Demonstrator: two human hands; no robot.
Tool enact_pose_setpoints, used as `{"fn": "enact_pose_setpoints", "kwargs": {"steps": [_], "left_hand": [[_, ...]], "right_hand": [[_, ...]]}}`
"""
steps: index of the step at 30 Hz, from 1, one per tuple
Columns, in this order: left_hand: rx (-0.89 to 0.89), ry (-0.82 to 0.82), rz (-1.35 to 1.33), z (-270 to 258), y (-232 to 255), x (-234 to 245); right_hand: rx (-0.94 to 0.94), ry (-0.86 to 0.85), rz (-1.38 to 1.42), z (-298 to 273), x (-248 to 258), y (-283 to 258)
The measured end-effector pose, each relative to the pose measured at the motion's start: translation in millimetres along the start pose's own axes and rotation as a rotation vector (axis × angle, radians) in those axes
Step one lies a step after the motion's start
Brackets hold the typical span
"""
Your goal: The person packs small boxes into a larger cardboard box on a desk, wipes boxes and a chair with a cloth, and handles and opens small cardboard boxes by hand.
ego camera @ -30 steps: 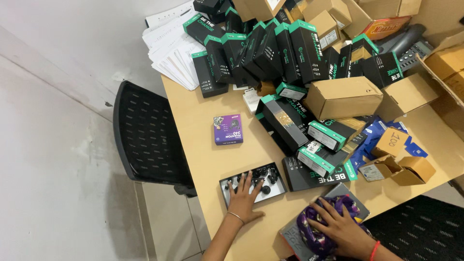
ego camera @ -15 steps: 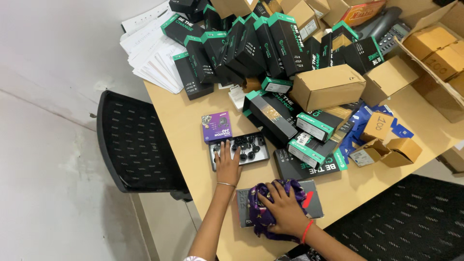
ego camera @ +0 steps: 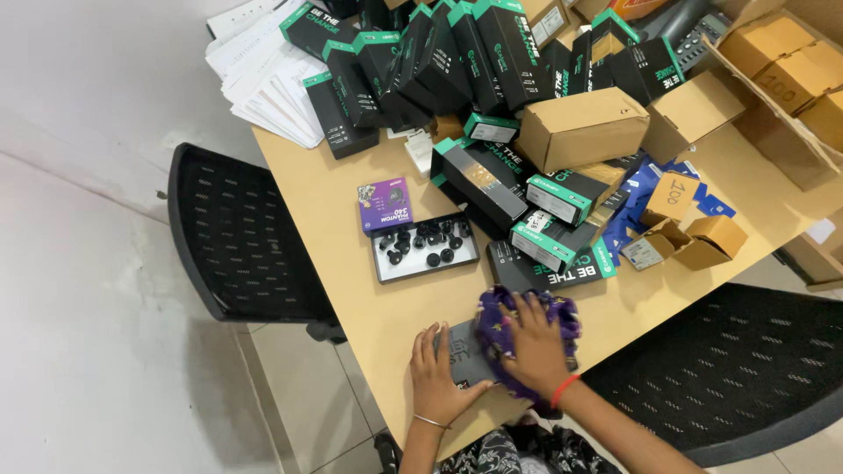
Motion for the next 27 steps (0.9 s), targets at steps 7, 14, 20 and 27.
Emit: {"fn": "enact_pose_setpoints", "kwargs": {"steps": [7, 14, 20, 27], "left_hand": [[0.026, -0.090, -0.032, -35, -12, 6], [0.042, -0.096, 0.143, -38, 0, 10], [0.088, -0.107, 0.126, -36, -4, 9], [0.297, 0.021, -0.174, -47, -18, 19]], "right_hand": [[0.364, -0.026, 0.321, -18, -36, -95], [-0.021, 0.230, 0.088, -8, -6, 4], [-0.016, 0.121, 0.072, -29, -14, -15], [0.306, 0.065, 0.383, -75, 4, -82]]}}
Point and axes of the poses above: each hand's wrist, its own z-axis towards the middle knuckle, its own x-axis out of the back of the hand, y = z × x, the point moved 8 cm from there along z, towards the middle knuckle, and after that the axes turned 9 degrees about y, right-handed, at the moved point
